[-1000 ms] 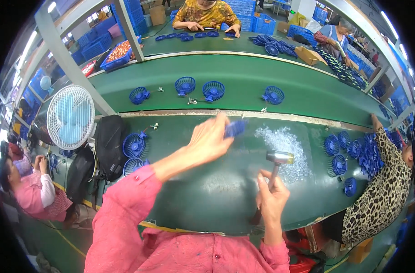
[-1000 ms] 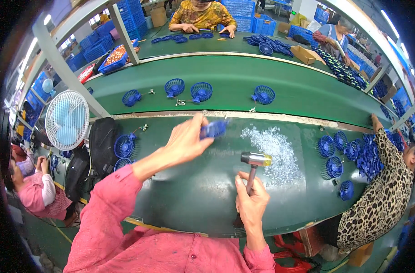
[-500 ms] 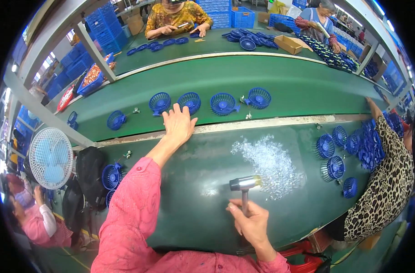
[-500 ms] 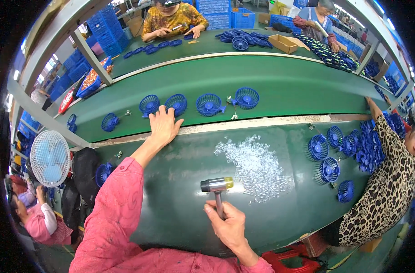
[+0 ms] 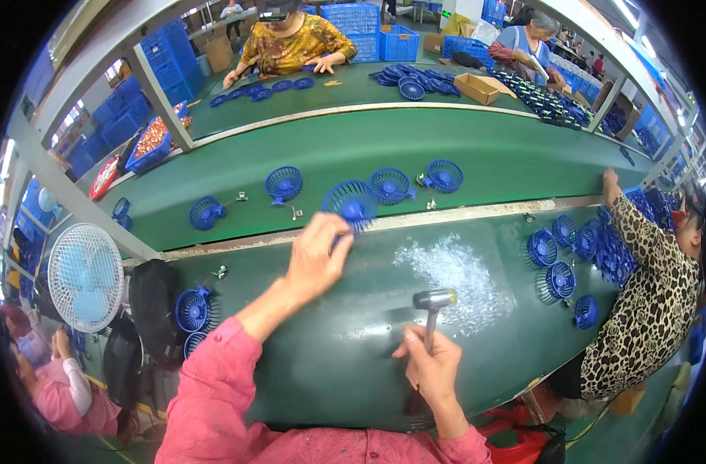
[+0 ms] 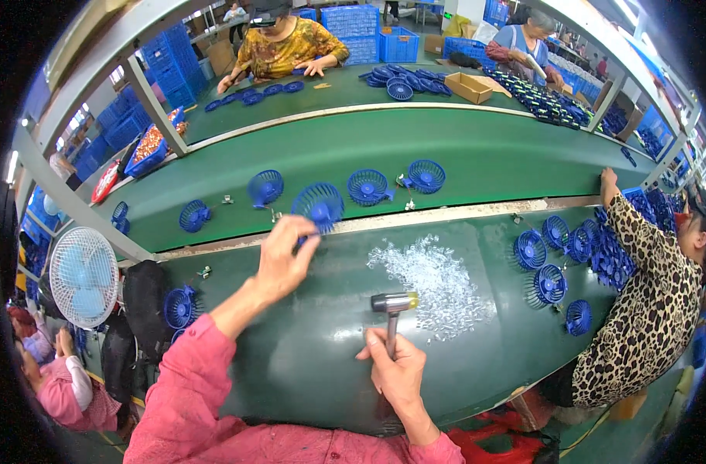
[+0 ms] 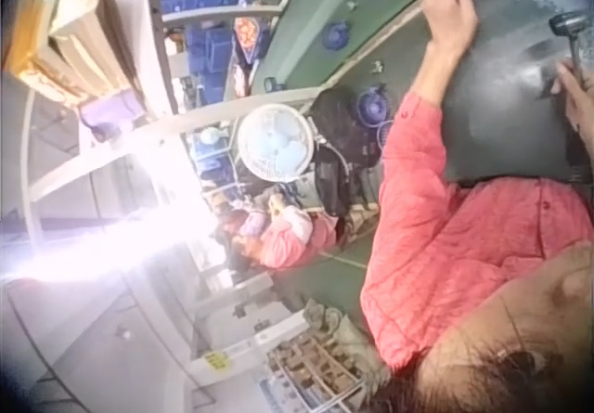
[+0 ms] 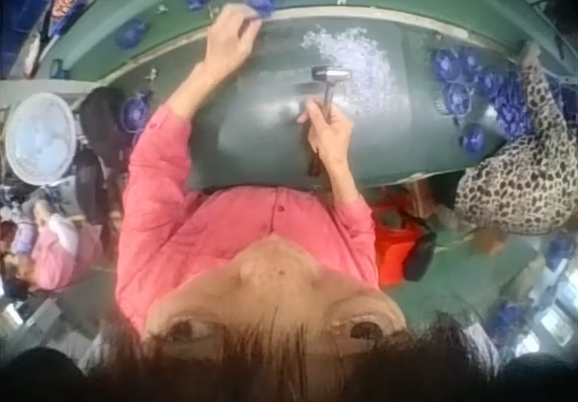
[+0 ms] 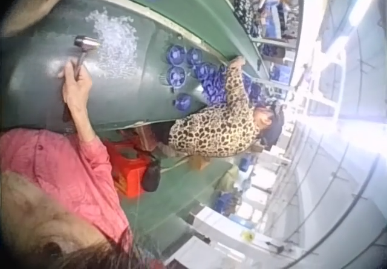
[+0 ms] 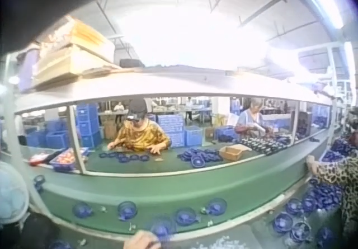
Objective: The person assembles mini fan parts by picking up fan guards from the conveyor, fitting components together, and tapping them into place with a small mallet.
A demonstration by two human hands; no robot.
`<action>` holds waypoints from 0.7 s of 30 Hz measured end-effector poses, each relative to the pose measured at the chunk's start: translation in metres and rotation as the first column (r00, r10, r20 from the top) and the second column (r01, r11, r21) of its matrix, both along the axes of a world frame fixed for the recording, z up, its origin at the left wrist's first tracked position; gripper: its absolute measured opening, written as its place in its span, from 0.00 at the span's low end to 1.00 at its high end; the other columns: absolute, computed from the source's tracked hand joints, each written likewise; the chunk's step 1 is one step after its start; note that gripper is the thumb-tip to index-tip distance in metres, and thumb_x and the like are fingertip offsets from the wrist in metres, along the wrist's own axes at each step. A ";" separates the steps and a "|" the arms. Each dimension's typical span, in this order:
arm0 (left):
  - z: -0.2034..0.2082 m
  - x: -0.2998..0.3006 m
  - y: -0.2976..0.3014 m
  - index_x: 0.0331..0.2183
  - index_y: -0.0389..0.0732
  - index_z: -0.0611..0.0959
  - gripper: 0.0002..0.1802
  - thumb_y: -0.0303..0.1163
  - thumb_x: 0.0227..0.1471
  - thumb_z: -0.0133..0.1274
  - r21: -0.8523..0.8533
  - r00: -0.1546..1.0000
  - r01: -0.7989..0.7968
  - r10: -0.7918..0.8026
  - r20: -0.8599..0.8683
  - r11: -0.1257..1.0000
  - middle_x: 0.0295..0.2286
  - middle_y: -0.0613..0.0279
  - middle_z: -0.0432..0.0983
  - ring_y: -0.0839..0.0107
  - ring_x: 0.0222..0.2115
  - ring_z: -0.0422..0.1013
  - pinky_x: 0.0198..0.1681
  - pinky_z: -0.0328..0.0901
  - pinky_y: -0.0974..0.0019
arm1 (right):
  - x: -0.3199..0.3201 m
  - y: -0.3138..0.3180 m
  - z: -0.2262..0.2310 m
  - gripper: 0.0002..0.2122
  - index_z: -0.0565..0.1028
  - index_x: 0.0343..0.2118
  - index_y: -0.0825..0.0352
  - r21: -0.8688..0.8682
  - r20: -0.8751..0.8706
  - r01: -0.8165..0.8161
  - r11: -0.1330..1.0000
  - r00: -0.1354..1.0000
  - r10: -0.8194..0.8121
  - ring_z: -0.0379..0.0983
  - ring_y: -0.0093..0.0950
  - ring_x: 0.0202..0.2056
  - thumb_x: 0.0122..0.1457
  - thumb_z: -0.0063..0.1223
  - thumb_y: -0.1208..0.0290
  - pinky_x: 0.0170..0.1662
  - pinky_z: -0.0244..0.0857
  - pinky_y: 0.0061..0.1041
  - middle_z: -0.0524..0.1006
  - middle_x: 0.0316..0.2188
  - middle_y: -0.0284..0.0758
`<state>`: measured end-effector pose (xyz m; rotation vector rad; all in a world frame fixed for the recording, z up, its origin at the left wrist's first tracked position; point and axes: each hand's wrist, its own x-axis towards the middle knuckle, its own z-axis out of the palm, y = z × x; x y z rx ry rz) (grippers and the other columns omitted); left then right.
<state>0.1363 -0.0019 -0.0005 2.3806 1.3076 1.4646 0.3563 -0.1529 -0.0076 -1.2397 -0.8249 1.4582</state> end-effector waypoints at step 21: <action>0.031 -0.073 -0.167 0.42 0.35 0.77 0.24 0.40 0.47 0.62 -0.052 0.961 0.090 -0.100 -0.258 0.995 0.40 0.52 0.76 0.61 0.33 0.75 0.31 0.68 0.64 | -0.063 -0.011 -0.004 0.08 0.71 0.38 0.69 -0.030 -0.220 -0.186 0.982 0.960 0.175 0.57 0.15 0.09 0.62 0.53 0.69 0.09 0.52 0.19 0.68 0.18 0.26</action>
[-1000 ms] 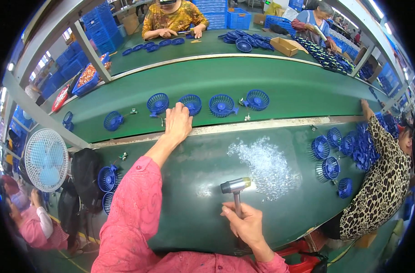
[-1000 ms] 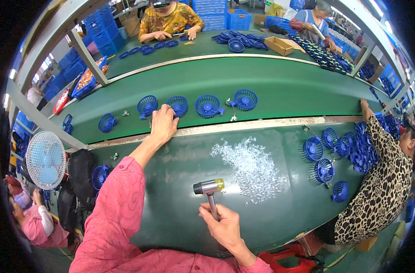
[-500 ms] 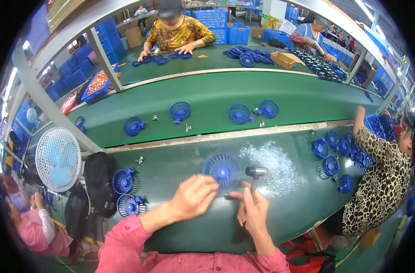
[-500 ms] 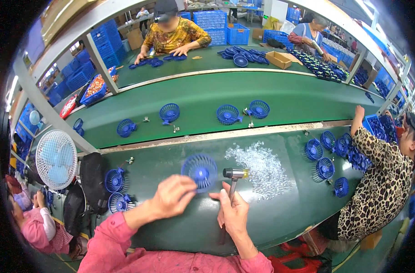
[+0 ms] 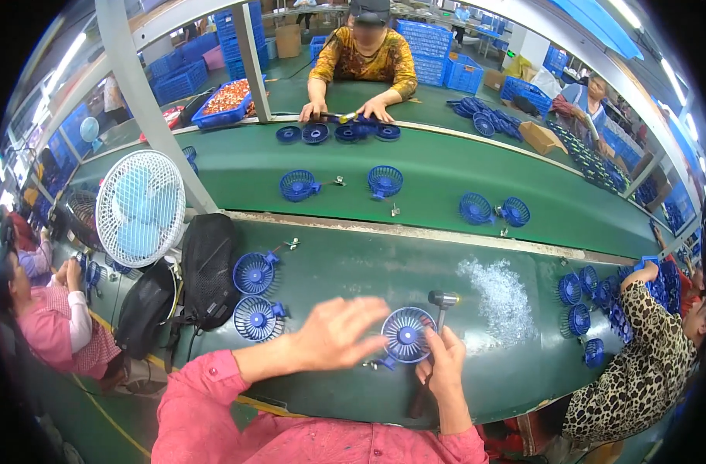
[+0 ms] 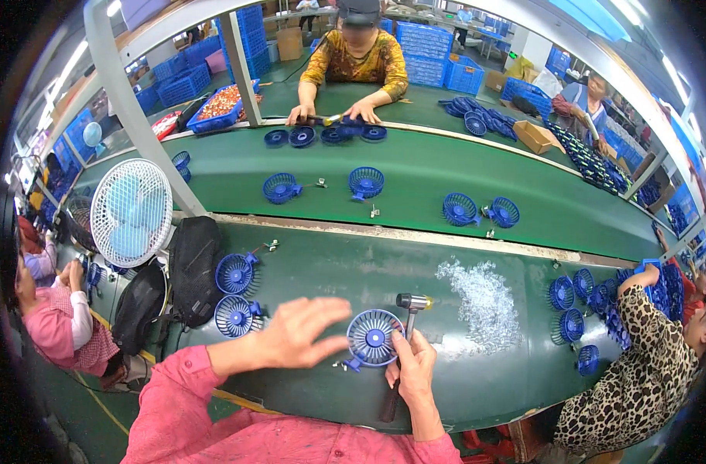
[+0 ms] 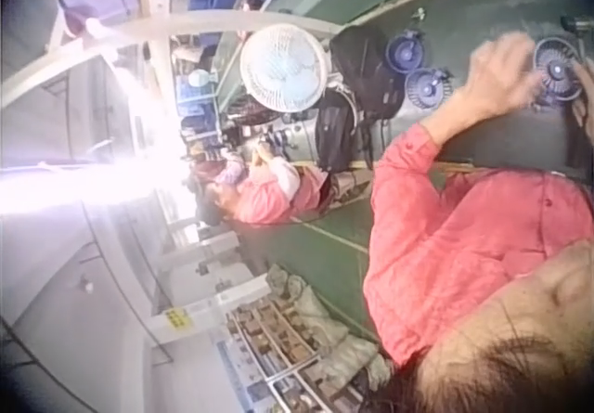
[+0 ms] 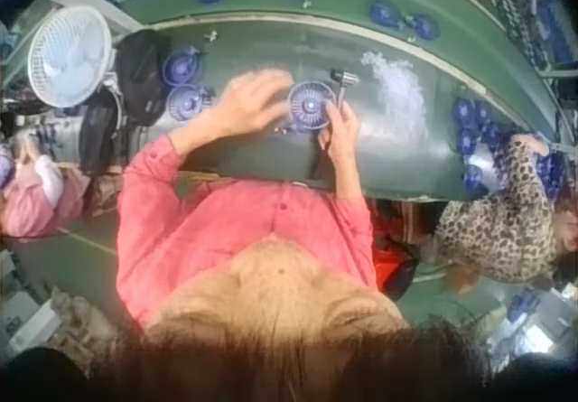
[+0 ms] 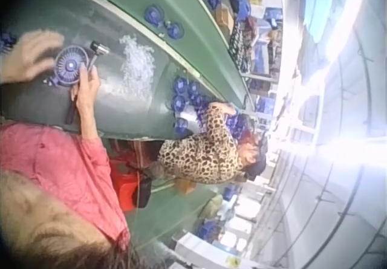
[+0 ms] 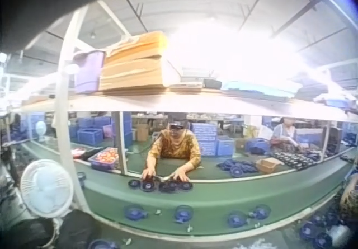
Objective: The person assembles mini fan parts by picking up fan guards from the conveyor, fitting components together, and tapping them into place with a small mallet.
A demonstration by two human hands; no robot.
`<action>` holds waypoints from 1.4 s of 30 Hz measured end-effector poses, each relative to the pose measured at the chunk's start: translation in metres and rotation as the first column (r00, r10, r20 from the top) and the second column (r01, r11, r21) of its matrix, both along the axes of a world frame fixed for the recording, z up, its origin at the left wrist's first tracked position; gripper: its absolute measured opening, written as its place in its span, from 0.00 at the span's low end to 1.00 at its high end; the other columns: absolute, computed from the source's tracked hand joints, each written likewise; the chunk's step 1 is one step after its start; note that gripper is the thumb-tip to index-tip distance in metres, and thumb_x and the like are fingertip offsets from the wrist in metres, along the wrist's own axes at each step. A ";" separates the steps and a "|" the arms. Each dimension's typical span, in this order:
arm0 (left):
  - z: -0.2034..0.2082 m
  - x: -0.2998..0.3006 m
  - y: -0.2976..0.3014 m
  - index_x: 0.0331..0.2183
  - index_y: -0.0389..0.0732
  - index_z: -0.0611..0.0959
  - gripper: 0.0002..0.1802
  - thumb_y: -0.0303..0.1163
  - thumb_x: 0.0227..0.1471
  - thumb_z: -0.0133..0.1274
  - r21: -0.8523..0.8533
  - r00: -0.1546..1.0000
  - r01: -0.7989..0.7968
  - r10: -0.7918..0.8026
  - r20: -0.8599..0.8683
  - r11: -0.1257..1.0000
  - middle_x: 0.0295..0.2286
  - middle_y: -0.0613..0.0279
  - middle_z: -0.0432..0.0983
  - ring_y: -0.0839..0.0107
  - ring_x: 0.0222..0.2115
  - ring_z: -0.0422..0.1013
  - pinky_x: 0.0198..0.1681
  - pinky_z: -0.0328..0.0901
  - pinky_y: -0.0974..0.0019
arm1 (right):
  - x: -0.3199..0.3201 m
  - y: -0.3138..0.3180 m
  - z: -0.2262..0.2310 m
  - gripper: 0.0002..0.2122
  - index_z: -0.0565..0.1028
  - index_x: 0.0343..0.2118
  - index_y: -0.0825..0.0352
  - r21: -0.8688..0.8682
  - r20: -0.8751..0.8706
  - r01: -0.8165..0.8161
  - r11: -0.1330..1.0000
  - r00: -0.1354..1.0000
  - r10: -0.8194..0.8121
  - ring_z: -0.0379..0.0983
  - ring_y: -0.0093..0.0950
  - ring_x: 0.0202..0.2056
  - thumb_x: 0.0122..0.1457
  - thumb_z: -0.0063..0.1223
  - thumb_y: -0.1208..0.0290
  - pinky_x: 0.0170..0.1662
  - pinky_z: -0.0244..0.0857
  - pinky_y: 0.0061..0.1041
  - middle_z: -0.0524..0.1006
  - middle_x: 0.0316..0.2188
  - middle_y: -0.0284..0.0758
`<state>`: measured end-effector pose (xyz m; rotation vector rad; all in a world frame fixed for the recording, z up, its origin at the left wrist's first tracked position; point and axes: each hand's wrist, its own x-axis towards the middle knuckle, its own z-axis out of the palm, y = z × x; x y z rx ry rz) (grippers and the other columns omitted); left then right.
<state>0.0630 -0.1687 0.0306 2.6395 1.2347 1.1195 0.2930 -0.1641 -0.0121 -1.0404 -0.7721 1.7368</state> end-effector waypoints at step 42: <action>-0.018 -0.014 -0.059 0.59 0.35 0.61 0.31 0.35 0.60 0.50 -0.817 0.642 0.322 0.524 0.560 0.479 0.44 0.52 0.75 0.73 0.27 0.73 0.29 0.69 0.71 | -0.011 0.004 0.030 0.16 0.72 0.49 0.69 0.171 0.261 -0.130 0.977 0.962 0.082 0.59 0.13 0.11 0.62 0.55 0.66 0.12 0.49 0.17 0.72 0.21 0.26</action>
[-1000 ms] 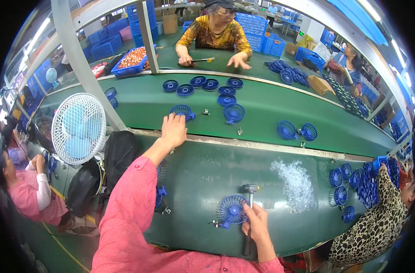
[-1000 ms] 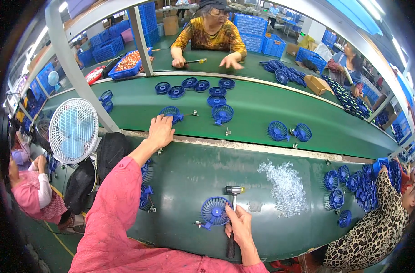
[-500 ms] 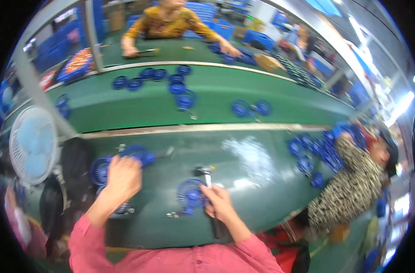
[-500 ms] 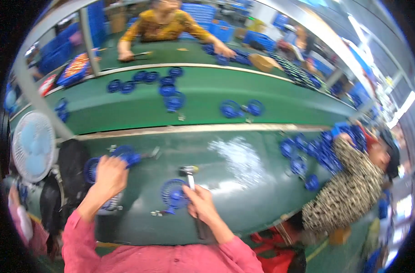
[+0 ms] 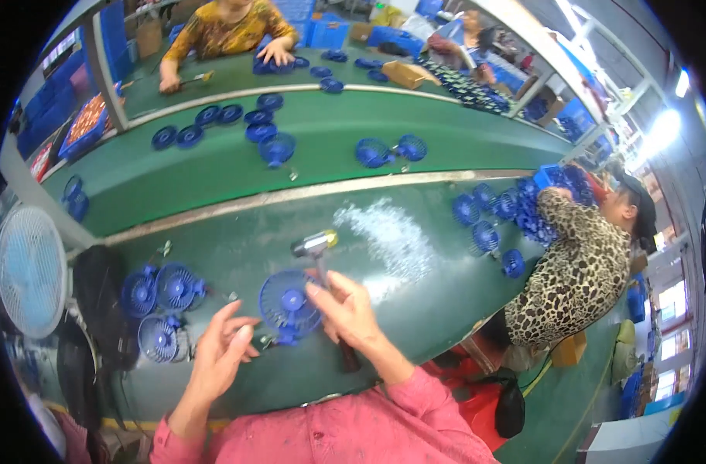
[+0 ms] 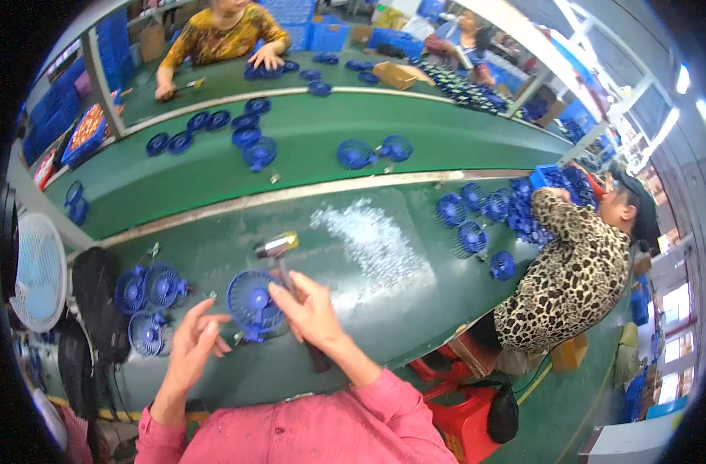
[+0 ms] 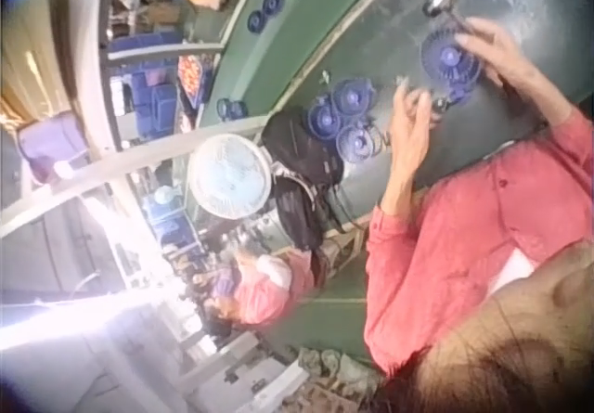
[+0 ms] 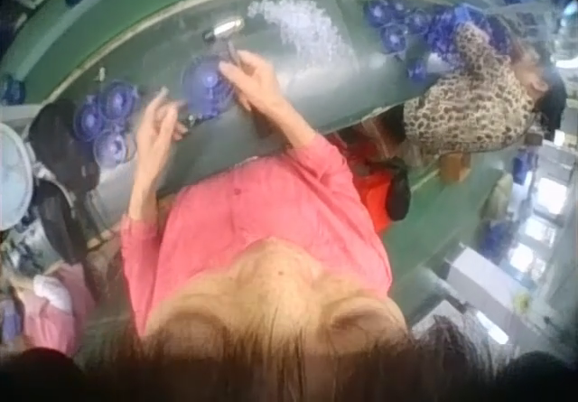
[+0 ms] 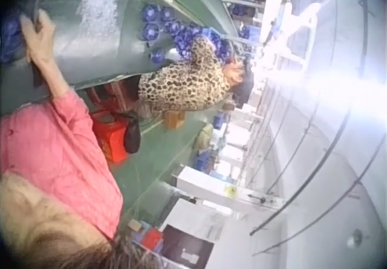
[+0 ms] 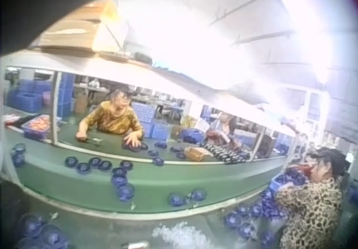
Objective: The person assembles mini fan parts by picking up fan guards from the conveyor, fitting components together, and tapping them into place with a small mallet.
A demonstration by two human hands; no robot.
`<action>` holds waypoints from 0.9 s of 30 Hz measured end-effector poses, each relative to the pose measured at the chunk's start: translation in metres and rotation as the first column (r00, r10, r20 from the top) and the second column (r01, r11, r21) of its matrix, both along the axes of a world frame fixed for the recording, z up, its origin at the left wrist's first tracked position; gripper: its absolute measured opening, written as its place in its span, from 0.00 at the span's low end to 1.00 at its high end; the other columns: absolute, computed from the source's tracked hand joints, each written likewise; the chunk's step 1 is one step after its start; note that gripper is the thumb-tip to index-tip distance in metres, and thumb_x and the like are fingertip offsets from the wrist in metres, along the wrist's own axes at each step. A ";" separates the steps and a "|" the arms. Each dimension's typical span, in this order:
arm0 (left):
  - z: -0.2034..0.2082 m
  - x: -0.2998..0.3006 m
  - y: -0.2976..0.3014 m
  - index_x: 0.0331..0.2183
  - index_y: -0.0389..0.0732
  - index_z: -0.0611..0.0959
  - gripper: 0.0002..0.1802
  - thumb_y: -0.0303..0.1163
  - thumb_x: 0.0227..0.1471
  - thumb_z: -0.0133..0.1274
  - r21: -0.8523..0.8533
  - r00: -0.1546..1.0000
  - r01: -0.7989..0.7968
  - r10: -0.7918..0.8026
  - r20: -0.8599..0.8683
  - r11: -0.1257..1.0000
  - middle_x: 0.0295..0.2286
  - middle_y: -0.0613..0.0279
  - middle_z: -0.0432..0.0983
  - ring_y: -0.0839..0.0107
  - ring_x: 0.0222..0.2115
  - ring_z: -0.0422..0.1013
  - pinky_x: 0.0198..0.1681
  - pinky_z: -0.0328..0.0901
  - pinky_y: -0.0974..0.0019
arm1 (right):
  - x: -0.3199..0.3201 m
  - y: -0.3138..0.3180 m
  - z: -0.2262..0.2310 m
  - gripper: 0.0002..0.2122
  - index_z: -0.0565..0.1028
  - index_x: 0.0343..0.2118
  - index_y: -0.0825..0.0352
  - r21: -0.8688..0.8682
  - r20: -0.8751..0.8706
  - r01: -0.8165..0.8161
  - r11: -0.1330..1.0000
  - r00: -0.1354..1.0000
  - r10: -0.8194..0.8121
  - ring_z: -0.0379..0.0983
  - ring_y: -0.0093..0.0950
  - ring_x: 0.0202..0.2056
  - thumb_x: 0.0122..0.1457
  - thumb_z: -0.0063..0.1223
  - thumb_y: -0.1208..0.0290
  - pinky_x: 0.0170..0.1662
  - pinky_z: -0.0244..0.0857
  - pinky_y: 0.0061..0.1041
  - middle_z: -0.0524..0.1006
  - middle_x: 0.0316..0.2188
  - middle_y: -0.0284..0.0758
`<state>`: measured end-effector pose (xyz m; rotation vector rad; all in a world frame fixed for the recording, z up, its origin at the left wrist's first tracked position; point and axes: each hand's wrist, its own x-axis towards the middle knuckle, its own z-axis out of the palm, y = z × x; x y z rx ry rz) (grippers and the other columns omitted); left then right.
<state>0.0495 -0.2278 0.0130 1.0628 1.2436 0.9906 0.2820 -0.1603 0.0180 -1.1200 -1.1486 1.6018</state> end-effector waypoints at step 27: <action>-0.012 0.043 0.017 0.50 0.34 0.65 0.25 0.46 0.64 0.43 -0.260 0.751 0.278 -0.040 0.660 0.925 0.37 0.43 0.77 0.69 0.21 0.75 0.22 0.73 0.68 | -0.016 0.020 0.000 0.15 0.75 0.46 0.72 0.106 0.189 0.045 0.993 0.980 -0.064 0.59 0.11 0.13 0.62 0.55 0.66 0.14 0.49 0.17 0.71 0.17 0.24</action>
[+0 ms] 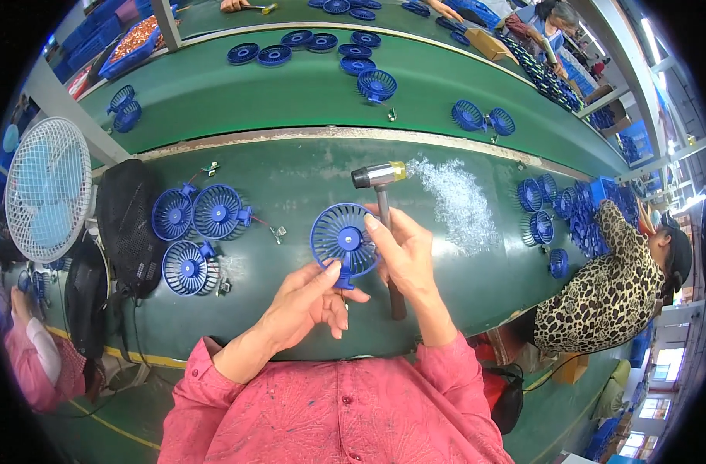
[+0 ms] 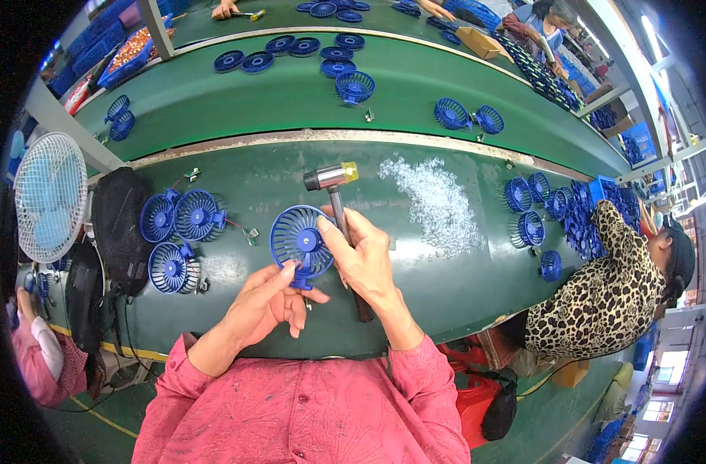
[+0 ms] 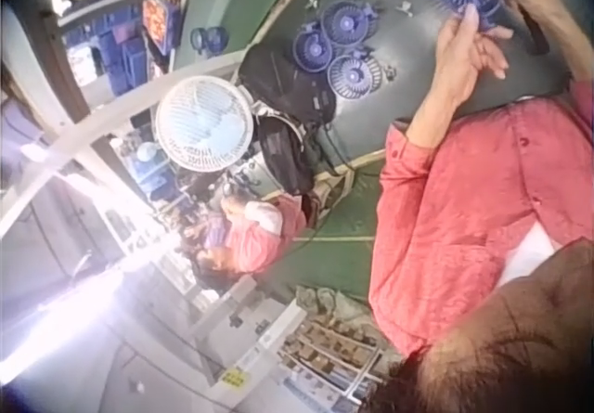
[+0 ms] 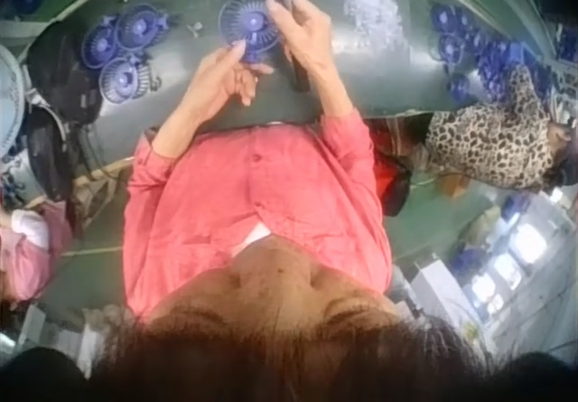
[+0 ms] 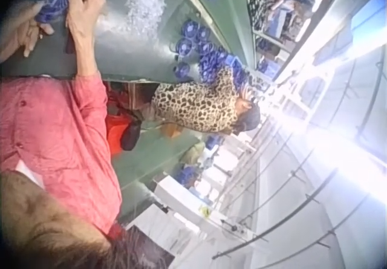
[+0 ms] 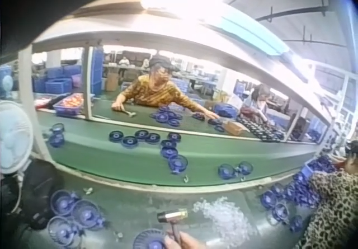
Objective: The person assembles mini fan parts by picking up fan guards from the conveyor, fitting components together, and tapping them into place with a small mallet.
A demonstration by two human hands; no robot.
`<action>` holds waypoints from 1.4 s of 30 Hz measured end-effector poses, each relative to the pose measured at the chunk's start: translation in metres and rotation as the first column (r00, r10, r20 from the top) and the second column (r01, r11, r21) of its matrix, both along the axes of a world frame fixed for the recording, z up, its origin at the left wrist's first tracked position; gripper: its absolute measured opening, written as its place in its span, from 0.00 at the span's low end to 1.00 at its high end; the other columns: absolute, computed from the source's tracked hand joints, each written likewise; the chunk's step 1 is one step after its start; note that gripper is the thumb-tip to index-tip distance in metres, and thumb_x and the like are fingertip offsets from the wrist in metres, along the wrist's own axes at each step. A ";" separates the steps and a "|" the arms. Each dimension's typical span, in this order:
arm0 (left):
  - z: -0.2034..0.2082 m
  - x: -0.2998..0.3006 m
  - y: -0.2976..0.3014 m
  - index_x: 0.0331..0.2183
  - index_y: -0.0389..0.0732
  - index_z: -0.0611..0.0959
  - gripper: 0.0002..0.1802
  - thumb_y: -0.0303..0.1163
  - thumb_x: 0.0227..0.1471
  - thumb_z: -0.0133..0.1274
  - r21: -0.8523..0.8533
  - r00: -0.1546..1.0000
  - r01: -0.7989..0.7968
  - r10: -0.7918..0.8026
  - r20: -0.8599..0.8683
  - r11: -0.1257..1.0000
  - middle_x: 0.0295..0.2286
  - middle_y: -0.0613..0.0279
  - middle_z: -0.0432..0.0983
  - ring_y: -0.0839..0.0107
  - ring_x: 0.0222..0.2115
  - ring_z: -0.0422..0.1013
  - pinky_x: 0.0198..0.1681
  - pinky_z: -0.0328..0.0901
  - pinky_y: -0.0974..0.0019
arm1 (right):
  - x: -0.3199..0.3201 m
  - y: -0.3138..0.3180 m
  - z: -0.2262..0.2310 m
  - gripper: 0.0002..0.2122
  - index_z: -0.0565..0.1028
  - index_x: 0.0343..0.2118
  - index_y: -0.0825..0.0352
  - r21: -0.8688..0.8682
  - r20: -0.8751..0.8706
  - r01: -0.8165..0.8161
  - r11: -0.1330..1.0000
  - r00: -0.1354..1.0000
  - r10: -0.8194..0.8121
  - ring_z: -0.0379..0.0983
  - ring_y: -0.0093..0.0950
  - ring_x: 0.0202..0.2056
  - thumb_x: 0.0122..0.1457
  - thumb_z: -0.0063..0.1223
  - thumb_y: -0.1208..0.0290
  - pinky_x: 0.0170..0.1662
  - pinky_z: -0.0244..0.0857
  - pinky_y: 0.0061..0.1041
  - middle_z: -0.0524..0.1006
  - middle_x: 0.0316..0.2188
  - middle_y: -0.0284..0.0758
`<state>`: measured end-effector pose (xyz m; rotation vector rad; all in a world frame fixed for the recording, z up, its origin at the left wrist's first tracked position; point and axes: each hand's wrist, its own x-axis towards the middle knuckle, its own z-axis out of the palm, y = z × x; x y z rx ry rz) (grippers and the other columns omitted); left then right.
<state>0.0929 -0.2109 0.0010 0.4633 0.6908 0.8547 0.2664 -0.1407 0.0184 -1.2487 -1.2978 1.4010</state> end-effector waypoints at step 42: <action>-0.031 -0.005 0.014 0.44 0.33 0.68 0.15 0.22 0.54 0.49 0.095 0.948 -0.276 0.287 -0.137 0.956 0.30 0.41 0.76 0.65 0.16 0.72 0.15 0.70 0.65 | 0.026 -0.017 -0.011 0.08 0.73 0.38 0.67 0.197 0.638 -0.630 0.751 0.664 0.389 0.74 0.45 0.30 0.55 0.54 0.74 0.33 0.68 0.40 0.75 0.29 0.43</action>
